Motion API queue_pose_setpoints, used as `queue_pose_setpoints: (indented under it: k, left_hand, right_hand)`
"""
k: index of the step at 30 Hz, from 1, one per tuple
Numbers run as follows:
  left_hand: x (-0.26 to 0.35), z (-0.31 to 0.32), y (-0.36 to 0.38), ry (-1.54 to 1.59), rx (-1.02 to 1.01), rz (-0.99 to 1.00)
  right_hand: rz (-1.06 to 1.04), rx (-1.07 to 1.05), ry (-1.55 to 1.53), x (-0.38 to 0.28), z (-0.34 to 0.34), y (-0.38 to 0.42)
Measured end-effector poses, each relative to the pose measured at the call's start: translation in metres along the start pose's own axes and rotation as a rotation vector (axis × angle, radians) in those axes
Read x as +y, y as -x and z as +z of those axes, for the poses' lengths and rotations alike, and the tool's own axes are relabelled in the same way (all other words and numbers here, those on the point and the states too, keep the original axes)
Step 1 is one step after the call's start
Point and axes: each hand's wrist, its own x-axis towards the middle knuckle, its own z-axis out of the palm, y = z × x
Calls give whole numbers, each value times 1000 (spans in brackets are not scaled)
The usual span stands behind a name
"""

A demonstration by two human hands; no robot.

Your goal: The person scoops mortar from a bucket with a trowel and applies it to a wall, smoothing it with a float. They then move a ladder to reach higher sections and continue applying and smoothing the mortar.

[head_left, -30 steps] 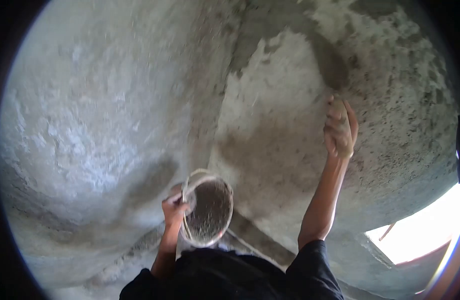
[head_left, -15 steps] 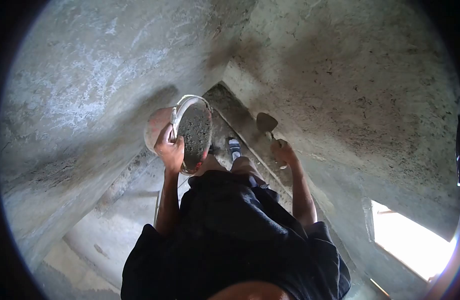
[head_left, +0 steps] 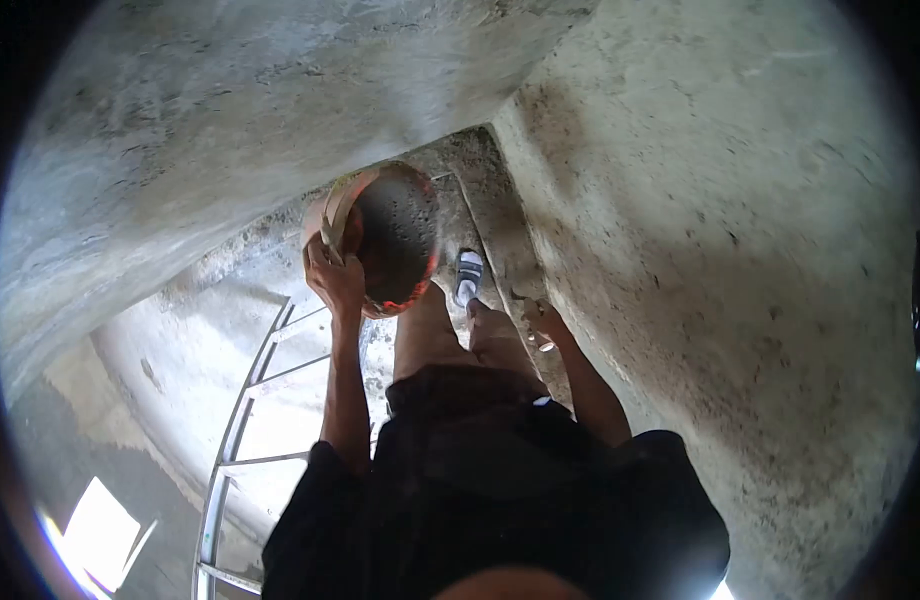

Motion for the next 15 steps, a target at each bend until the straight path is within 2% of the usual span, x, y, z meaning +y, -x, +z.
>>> queue_pose_setpoints:
  k: [1,2,4,5,6,8,9,10,12,14,15]
  left_hand:
    - [-14,12,7,-78,8,13]
    - [-26,26,14,-84,11,13]
    - [-47,55,29,-161,4,-114]
    - [-58,69,40,-176,-19,-208]
    - [-68,87,51,-184,-38,-298]
    - [-72,111,69,-149,-73,-354]
    - [-85,122,81,-137,-84,-371]
    - [-98,131,88,-123,-98,-384]
    - [-124,152,99,-167,-134,-405]
    - [-134,167,103,-222,-176,-440]
    - [-133,174,102,-215,-212,-488]
  right_hand:
    - [-21,17,178,-40,-5,27]
    - [-24,10,178,-37,-7,6]
    - [86,60,584,4,-8,-58]
    - [129,138,547,42,-2,-102]
    - [129,137,541,38,1,-118]
    - [-152,254,967,15,15,-155]
    - [20,327,718,41,22,-195]
    - [23,321,710,38,27,-217]
    - [-131,441,803,45,37,-264]
    - [-24,530,772,65,48,-321]
    - [-159,629,744,87,50,-350]
